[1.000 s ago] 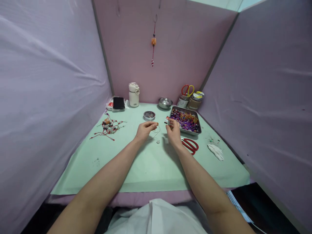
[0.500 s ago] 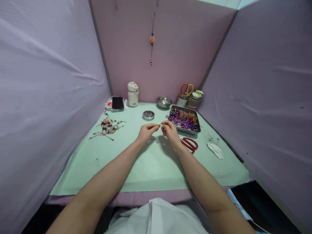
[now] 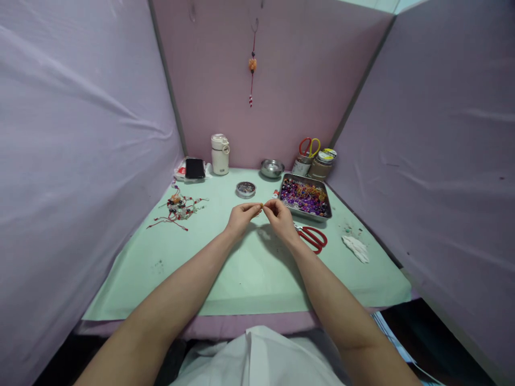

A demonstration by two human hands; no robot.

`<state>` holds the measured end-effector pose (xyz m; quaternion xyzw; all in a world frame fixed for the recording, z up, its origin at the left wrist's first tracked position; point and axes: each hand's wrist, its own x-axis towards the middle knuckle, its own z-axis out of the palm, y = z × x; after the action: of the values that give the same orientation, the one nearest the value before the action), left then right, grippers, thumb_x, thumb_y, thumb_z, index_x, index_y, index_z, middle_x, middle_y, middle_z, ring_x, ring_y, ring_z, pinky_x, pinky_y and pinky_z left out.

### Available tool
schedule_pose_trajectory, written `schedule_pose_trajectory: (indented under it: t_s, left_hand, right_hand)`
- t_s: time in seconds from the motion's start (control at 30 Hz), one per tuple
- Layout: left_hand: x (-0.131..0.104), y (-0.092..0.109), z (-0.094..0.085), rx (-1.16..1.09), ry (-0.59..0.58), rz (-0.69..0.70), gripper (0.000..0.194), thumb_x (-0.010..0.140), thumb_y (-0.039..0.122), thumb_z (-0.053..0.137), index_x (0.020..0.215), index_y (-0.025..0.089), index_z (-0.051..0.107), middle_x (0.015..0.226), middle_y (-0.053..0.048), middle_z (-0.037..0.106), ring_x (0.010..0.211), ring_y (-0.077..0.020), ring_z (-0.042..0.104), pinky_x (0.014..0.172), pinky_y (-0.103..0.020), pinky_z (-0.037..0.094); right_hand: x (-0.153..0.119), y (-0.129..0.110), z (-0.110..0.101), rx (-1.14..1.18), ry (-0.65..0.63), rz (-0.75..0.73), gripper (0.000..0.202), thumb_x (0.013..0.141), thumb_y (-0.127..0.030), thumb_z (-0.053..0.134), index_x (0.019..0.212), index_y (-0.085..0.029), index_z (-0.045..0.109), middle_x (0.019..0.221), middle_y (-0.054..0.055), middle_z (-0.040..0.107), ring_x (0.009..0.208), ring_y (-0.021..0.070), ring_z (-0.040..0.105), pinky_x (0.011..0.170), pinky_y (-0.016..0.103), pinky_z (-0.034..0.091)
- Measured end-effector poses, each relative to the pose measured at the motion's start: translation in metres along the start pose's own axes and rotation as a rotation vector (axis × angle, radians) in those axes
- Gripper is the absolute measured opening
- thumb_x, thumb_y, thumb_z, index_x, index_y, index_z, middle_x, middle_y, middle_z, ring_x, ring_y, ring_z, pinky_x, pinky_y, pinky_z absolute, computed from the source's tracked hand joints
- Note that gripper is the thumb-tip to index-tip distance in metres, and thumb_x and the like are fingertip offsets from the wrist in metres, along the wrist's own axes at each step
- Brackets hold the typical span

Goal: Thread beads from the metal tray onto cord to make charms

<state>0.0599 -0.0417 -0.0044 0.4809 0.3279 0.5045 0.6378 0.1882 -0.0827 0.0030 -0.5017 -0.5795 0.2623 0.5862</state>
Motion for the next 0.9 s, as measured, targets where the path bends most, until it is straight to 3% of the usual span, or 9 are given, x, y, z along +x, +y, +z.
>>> schedule_pose_trajectory:
  t_s: [0.17, 0.33, 0.5, 0.7, 0.9]
  left_hand:
    - [0.0, 0.003, 0.001, -0.045, 0.035, -0.011, 0.033, 0.056, 0.038, 0.079, 0.078, 0.014, 0.072, 0.089, -0.011, 0.071, 0.088, -0.0189, 0.063, 0.089, -0.037, 0.045]
    - [0.002, 0.001, -0.002, -0.14, 0.052, -0.048, 0.026, 0.056, 0.03, 0.08, 0.075, 0.014, 0.071, 0.085, -0.008, 0.071, 0.084, -0.0157, 0.063, 0.088, -0.034, 0.047]
    - [0.005, 0.001, -0.003, -0.305, 0.037, -0.164, 0.009, 0.066, 0.016, 0.073, 0.072, 0.01, 0.069, 0.08, -0.006, 0.07, 0.074, -0.0088, 0.061, 0.079, -0.021, 0.048]
    - [0.006, 0.01, -0.005, -0.431, 0.029, -0.34, 0.008, 0.074, 0.004, 0.062, 0.075, 0.008, 0.068, 0.076, -0.006, 0.068, 0.068, -0.0056, 0.061, 0.073, -0.015, 0.049]
    - [0.006, 0.013, -0.005, -0.457, 0.066, -0.384, 0.01, 0.078, 0.009, 0.059, 0.071, 0.01, 0.066, 0.072, -0.006, 0.068, 0.068, -0.0078, 0.061, 0.068, -0.017, 0.05]
  right_hand:
    - [0.0, 0.002, 0.0, -0.022, -0.003, -0.01, 0.02, 0.076, -0.038, 0.058, 0.087, -0.021, 0.055, 0.071, -0.001, 0.054, 0.061, 0.0132, 0.045, 0.06, 0.027, 0.037]
    - [-0.002, 0.002, 0.0, -0.12, 0.017, -0.007, 0.016, 0.077, -0.036, 0.055, 0.077, -0.02, 0.057, 0.068, 0.0, 0.055, 0.06, 0.0137, 0.046, 0.061, 0.028, 0.037]
    - [-0.001, 0.002, -0.002, -0.163, -0.121, -0.053, 0.018, 0.077, -0.036, 0.055, 0.074, -0.019, 0.058, 0.066, 0.0, 0.055, 0.06, 0.0126, 0.044, 0.06, 0.026, 0.037]
    - [0.003, 0.005, -0.005, -0.2, 0.017, -0.009, 0.019, 0.078, -0.036, 0.052, 0.074, -0.018, 0.058, 0.067, 0.001, 0.056, 0.061, 0.0134, 0.046, 0.06, 0.026, 0.038]
    - [0.003, 0.006, -0.004, -0.182, 0.021, 0.0, 0.017, 0.077, -0.032, 0.052, 0.074, -0.017, 0.058, 0.068, 0.001, 0.057, 0.06, 0.0128, 0.047, 0.061, 0.026, 0.039]
